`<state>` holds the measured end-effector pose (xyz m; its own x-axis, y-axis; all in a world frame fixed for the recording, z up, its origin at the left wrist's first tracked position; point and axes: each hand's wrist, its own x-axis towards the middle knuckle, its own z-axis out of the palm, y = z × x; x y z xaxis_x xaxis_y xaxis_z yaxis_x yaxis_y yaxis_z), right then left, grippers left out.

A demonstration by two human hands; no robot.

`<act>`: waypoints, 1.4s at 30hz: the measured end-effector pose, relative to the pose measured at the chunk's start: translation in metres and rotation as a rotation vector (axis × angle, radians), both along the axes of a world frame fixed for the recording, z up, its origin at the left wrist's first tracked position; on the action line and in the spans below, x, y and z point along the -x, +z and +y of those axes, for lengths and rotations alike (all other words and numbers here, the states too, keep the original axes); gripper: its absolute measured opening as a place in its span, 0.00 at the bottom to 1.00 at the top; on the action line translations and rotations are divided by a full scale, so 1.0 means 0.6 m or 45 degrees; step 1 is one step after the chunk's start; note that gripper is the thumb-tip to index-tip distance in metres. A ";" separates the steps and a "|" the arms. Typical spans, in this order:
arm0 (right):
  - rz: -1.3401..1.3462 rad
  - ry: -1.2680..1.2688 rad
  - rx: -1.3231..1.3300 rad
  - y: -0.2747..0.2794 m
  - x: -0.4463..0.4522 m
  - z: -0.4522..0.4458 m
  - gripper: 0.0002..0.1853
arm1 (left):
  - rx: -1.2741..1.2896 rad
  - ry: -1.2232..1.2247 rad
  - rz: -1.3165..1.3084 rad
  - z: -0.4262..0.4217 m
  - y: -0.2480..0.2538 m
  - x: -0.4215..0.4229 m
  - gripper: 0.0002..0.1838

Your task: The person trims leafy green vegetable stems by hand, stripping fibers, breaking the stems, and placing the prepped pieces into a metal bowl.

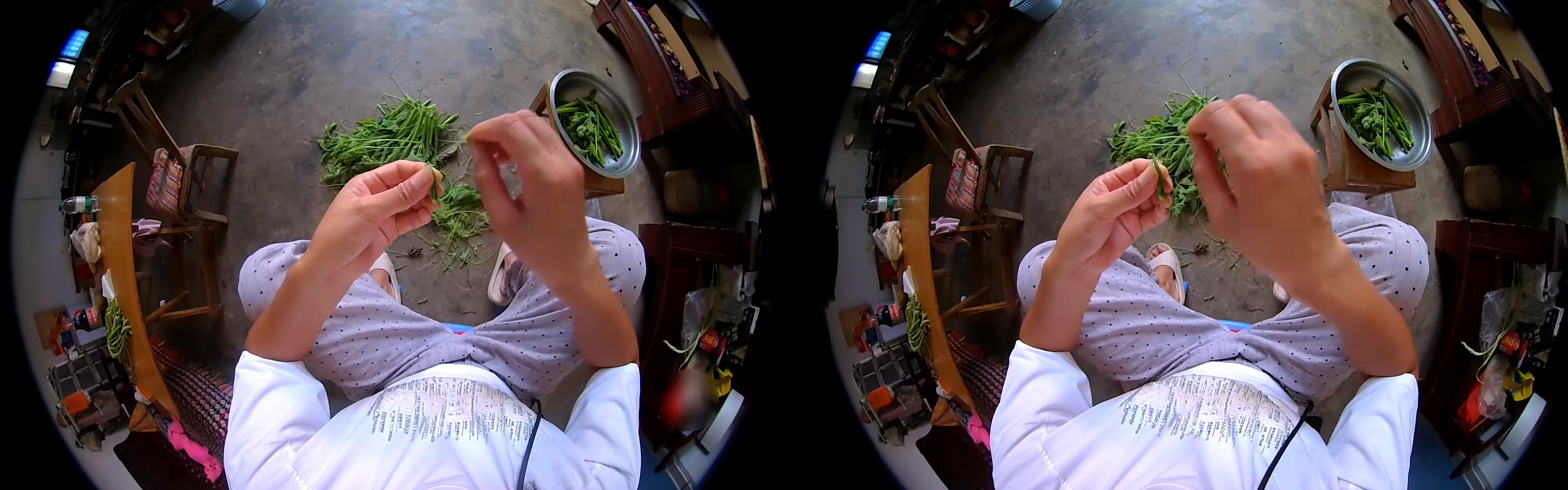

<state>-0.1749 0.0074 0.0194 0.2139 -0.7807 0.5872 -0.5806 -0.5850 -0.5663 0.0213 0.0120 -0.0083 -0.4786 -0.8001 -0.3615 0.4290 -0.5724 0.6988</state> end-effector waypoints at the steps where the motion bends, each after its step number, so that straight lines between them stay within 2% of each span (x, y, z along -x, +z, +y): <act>1: -0.021 -0.055 -0.011 0.003 0.004 -0.002 0.05 | -0.010 -0.017 -0.017 0.000 0.002 0.000 0.07; 4: -0.031 -0.102 -0.020 0.003 0.017 -0.009 0.05 | -0.013 -0.046 0.103 -0.001 -0.002 -0.005 0.10; 10: 0.040 -0.083 -0.150 0.008 0.014 0.000 0.04 | 0.056 0.016 0.014 0.004 0.007 -0.005 0.10; 12: -0.172 -0.058 -0.205 0.018 0.005 0.005 0.04 | 0.086 0.041 -0.013 0.006 0.013 -0.002 0.10; 13: -0.172 -0.055 -0.205 0.017 0.007 0.006 0.04 | 0.115 0.062 -0.041 0.007 0.014 -0.001 0.10; 16: -0.119 0.131 -0.219 0.012 0.011 0.011 0.03 | 0.172 0.082 -0.011 0.009 0.010 -0.002 0.11; 18: -0.220 0.247 -0.448 0.012 0.007 0.017 0.05 | 0.203 0.125 -0.010 0.011 0.007 0.001 0.12; 20: -0.196 0.283 -0.506 0.009 0.002 0.016 0.07 | 0.234 0.165 -0.009 0.012 0.004 0.003 0.12; 22: -0.419 0.317 -0.718 -0.007 -0.009 0.016 0.08 | 0.292 0.171 -0.034 0.012 0.002 0.005 0.14; 23: -0.582 0.374 -0.983 -0.013 -0.010 0.013 0.09 | 0.287 0.165 -0.030 0.011 0.003 0.006 0.14; 25: -0.605 0.373 -1.048 -0.024 0.004 -0.001 0.09 | 0.422 0.165 -0.272 0.008 0.007 0.012 0.13; 26: -0.629 0.381 -1.112 -0.031 0.016 -0.009 0.09 | 0.402 0.151 -0.261 0.005 0.007 0.013 0.13; 28: -0.428 0.223 -1.009 -0.036 0.060 -0.038 0.08 | 0.526 0.372 -0.529 -0.009 0.004 0.011 0.13; 31: -0.004 -0.329 -0.571 -0.067 0.172 -0.085 0.12 | 0.579 0.422 -0.705 -0.031 -0.038 -0.023 0.10; 33: 0.093 -0.676 -0.532 -0.098 0.266 -0.118 0.13 | 0.540 0.414 -0.736 -0.037 -0.062 -0.041 0.09; 35: 0.324 -0.971 -0.489 -0.127 0.335 -0.129 0.20 | 0.486 0.394 -0.818 -0.041 -0.084 -0.050 0.08; 36: 0.330 -0.972 -0.505 -0.150 0.361 -0.132 0.20 | 0.471 0.385 -0.820 -0.042 -0.095 -0.053 0.08; 38: 0.573 -1.190 -0.472 -0.177 0.384 -0.137 0.23 | 0.364 0.251 -0.823 -0.049 -0.112 -0.054 0.10; 39: 0.562 -1.178 -0.421 -0.184 0.385 -0.140 0.23 | 0.349 0.246 -0.827 -0.056 -0.116 -0.052 0.10; 40: 0.571 -1.170 -0.445 -0.190 0.388 -0.141 0.23 | 0.323 0.074 -0.921 -0.065 -0.118 -0.047 0.10; 41: 0.440 -1.033 -0.380 -0.174 0.367 -0.140 0.22 | 0.295 -0.103 -1.011 -0.074 -0.124 -0.043 0.12; 42: 0.302 -0.897 -0.314 -0.161 0.341 -0.141 0.21 | 0.273 -0.113 -1.017 -0.086 -0.139 -0.032 0.12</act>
<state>-0.3794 -0.0769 -0.0771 -0.2823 -0.8809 0.3799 -0.8900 0.0927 -0.4464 0.0404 -0.0396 -0.0916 -0.2072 -0.8617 -0.4632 -0.2832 -0.4003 0.8715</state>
